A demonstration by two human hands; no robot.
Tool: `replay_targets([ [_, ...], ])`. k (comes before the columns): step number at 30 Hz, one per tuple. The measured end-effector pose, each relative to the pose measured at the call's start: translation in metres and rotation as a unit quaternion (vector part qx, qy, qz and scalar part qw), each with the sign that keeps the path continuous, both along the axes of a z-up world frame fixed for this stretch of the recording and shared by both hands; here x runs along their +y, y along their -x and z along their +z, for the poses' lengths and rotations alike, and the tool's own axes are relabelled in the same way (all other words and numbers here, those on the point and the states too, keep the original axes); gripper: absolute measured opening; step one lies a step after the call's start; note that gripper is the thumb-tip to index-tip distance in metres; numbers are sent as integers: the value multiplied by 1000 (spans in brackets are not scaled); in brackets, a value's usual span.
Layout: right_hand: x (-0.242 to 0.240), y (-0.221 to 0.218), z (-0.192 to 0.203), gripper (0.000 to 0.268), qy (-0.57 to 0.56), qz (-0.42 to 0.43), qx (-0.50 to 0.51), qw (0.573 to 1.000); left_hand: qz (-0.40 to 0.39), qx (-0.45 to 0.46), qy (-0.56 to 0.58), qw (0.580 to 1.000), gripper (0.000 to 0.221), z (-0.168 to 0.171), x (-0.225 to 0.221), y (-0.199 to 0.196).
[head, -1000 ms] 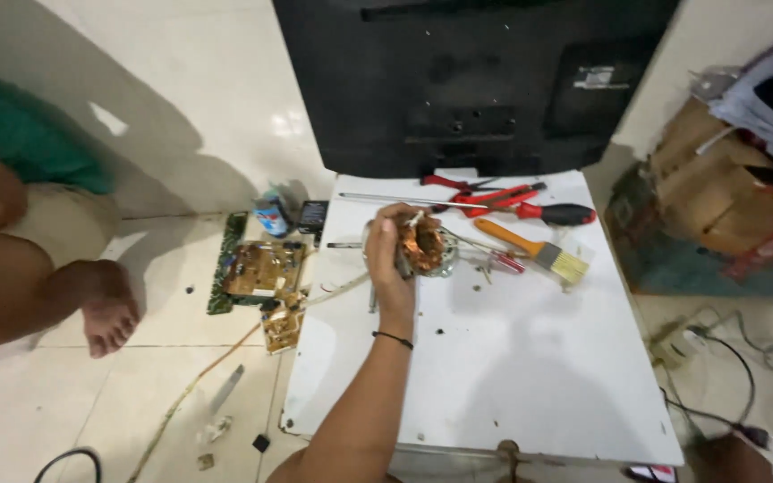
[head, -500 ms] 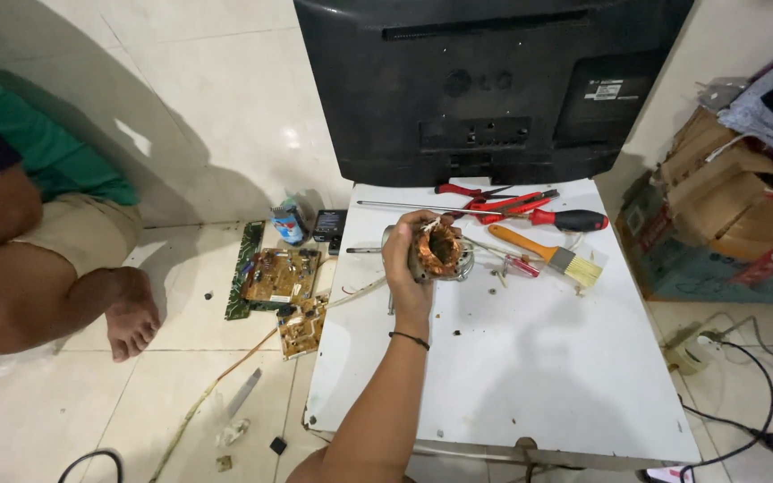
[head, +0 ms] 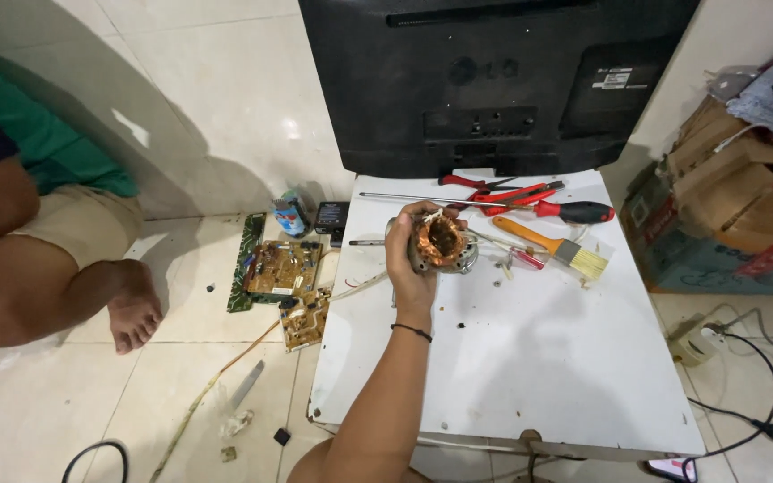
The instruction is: Cleaning dust and debris from motor components using a brush and a screwdriver.
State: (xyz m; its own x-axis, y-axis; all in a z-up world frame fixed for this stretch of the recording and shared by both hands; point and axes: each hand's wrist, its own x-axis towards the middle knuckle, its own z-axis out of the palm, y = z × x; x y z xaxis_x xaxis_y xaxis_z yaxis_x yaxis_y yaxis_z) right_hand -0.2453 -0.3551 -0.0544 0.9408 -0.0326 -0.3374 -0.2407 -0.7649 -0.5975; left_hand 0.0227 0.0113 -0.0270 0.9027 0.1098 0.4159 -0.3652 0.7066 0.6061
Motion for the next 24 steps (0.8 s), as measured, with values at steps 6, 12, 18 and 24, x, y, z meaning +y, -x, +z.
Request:
replay_targets([
  [6, 166, -102, 94, 20, -74, 17, -142, 987, -43, 36, 9, 998, 41, 5, 0, 11],
  [12, 197, -225, 104, 23, -98, 83, -505, 854, -80, 66, 48, 993, 43, -1, -1, -5],
  [18, 185, -268, 65, 20, -80, 74, -559, 822, -59, 45, -7, 997, 44, 30, -8, -18],
  [24, 167, -264, 48, 22, -56, 95, -540, 835, 18, 12, -108, 994, 44, 21, -10, -23],
])
